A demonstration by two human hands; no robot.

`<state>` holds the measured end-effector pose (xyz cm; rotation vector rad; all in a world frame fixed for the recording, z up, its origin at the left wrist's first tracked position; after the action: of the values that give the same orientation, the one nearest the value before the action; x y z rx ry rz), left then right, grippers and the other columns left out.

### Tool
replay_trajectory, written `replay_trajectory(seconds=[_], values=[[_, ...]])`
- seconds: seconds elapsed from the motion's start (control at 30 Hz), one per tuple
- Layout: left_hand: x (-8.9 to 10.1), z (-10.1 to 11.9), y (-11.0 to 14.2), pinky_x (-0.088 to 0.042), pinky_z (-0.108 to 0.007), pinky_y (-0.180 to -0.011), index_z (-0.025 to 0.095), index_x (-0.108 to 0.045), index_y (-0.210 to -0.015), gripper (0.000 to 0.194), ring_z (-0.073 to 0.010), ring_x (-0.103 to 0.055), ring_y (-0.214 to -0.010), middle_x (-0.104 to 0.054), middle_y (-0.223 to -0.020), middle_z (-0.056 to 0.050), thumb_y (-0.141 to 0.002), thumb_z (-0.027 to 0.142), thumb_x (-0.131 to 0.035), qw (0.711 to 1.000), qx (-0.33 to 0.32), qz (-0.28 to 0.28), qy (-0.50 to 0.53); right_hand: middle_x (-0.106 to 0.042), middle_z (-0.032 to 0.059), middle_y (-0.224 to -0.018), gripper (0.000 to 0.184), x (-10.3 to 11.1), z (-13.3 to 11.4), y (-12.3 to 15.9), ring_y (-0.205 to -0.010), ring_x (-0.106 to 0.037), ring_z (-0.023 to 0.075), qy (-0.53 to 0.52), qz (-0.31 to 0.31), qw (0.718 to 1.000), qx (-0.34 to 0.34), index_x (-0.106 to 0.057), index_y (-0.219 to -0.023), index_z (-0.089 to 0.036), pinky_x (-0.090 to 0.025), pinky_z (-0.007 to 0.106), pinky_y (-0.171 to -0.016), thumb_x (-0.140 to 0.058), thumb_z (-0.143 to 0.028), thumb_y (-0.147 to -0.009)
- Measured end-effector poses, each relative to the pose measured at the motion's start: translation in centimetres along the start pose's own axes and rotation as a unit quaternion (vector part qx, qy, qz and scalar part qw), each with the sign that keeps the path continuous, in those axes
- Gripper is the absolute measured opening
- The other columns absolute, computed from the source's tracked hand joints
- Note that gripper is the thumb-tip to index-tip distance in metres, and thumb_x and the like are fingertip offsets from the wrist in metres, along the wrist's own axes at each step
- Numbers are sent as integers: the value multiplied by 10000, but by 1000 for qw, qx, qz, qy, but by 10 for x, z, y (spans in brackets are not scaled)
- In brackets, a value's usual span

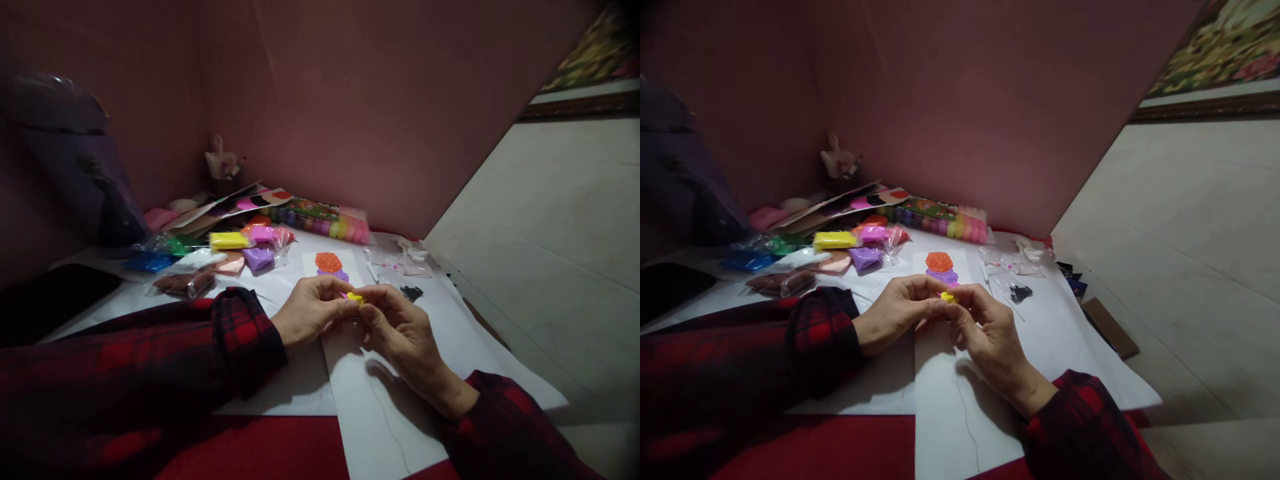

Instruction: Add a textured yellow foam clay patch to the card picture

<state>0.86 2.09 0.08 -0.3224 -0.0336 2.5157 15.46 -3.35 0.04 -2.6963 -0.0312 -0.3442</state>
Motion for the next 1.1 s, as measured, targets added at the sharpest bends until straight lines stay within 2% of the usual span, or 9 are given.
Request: replay_trajectory(seconds=[0.1,0.17,0.27,0.37,0.53,0.63,0.83,0.97,1.1], values=[[0,1,1,-343,-177,-409,110,-604,-751,254,-67,-483,-433,-576,-543,23,-680,309,-747,1000,4,1,-15,-639,-17,-754,149,1,-1,-1,-608,-602,108,39,6,998,43,-625,-1008,-245,-510,235,-578,-642,-248,-860],[-1,1,1,-339,-173,-409,115,-603,-735,207,-62,-474,-429,-572,-538,27,-703,281,-724,1000,2,0,-22,-637,-21,-742,93,0,-2,-2,-623,-605,106,53,14,997,54,-638,-952,-235,-505,228,-591,-641,-225,-860],[-2,2,1,-343,-171,-411,117,-602,-730,178,-57,-460,-421,-561,-535,33,-726,266,-699,999,-2,-2,-34,-604,-42,-657,7,-2,-2,-4,-541,-560,83,47,17,998,45,-640,-867,-218,-474,202,-525,-633,-219,-868],[-2,2,2,-364,-180,-419,120,-599,-741,202,-66,-480,-432,-577,-573,20,-741,301,-688,999,-4,5,-36,-598,-42,-626,43,-2,-2,-3,-516,-545,84,27,30,999,24,-632,-835,-204,-461,200,-494,-638,-234,-866],[-2,2,1,-357,-183,-399,127,-585,-747,290,-80,-492,-432,-596,-597,-2,-793,410,-634,1000,11,1,-21,-660,1,-740,52,-1,-1,-1,-627,-620,132,16,39,999,-1,-622,-856,-214,-490,226,-520,-637,-263,-862],[-1,2,1,-351,-178,-405,120,-597,-755,252,-72,-489,-438,-597,-596,3,-751,354,-691,1000,-3,3,-17,-676,21,-797,59,-2,-2,-1,-711,-656,171,26,21,999,-6,-614,-903,-225,-522,260,-569,-622,-272,-868],[0,0,-1,-331,-177,-428,90,-642,-822,216,-54,-454,-453,-585,-598,13,-696,239,-736,999,8,27,-23,-661,18,-844,84,0,-3,-2,-730,-641,152,60,50,997,23,-635,-946,-224,-537,262,-627,-619,-250,-868],[-1,-2,-1,-316,-181,-431,98,-623,-734,180,-58,-454,-464,-571,-588,14,-701,236,-733,999,15,23,-39,-645,8,-735,101,0,-5,-3,-597,-603,128,23,78,997,-14,-647,-858,-194,-516,229,-499,-671,-284,-820],[-1,-1,0,-292,-183,-403,110,-630,-768,147,-47,-411,-418,-549,-555,29,-734,236,-698,998,2,17,-54,-574,-40,-539,183,3,-4,-8,-411,-525,104,-54,144,985,-75,-621,-804,-177,-466,211,-349,-718,-327,-765]])
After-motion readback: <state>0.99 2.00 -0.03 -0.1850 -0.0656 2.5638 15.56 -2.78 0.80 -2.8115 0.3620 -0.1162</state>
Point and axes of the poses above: each hand's wrist, its own y-axis away from the middle knuckle, its own x-axis out of the back of the hand, z = x × y, the point moved 2 cm from there along -y, towards the middle knuckle
